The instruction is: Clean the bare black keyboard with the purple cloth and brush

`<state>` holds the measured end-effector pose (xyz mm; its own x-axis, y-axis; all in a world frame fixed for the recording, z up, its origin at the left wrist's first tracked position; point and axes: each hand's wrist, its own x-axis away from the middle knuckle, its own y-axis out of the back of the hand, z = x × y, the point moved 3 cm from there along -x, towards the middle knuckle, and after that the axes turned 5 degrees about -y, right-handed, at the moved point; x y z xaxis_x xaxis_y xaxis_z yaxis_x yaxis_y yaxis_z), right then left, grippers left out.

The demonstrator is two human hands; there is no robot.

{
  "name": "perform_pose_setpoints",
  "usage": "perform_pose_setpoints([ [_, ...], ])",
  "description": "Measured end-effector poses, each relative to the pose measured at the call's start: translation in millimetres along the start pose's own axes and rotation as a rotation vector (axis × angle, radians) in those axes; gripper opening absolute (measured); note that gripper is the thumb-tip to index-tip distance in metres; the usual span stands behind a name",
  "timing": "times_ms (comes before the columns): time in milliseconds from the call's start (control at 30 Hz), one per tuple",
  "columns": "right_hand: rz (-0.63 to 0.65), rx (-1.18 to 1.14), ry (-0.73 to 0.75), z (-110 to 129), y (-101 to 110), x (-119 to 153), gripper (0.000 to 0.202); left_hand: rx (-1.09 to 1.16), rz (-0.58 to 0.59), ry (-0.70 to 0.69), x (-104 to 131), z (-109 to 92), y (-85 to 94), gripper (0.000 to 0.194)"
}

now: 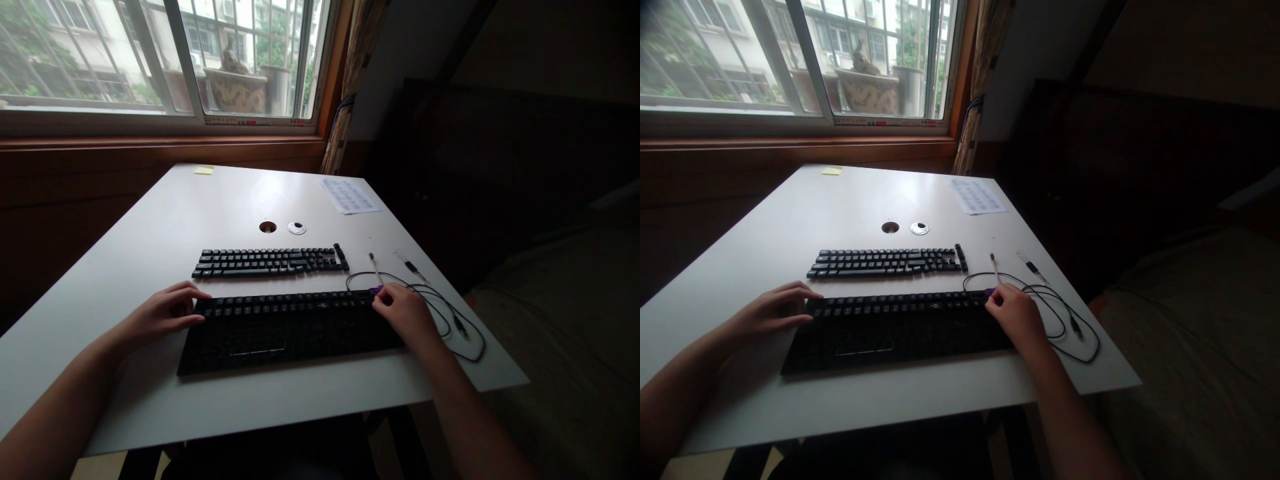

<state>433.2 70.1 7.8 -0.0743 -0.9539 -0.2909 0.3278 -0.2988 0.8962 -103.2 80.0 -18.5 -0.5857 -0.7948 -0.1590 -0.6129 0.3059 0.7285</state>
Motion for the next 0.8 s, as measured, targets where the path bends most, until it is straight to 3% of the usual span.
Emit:
perform_pose_setpoints([
  [233, -0.082, -0.227, -0.129, -33.2, 16.4, 5.6, 0.022, 0.017, -0.013, 0.011, 1.6, 1.3, -1.6, 0.039],
  [333, -0.061, -0.272, -0.097, -36.3, 20.7, 8.6, 0.024, -0.001, -0.013, 0.004, 0.9, 1.1, -1.1, 0.039],
  [533, 0.083, -0.293, 0.005, -23.0, 6.4, 14.7, 0.024, -0.013, -0.010, 0.003, -0.1, -0.1, -0.4, 0.037],
  [700, 0.068, -0.294, -0.051, -33.3, -3.7, 9.3, 0.027, -0.004, -0.008, 0.005, -0.2, -1.7, -0.1, 0.037],
  [800, -0.006, -0.219, -0.114, -46.9, -1.3, 3.5, 0.029, 0.002, -0.011, 0.004, -0.7, -2.4, 0.3, 0.036],
])
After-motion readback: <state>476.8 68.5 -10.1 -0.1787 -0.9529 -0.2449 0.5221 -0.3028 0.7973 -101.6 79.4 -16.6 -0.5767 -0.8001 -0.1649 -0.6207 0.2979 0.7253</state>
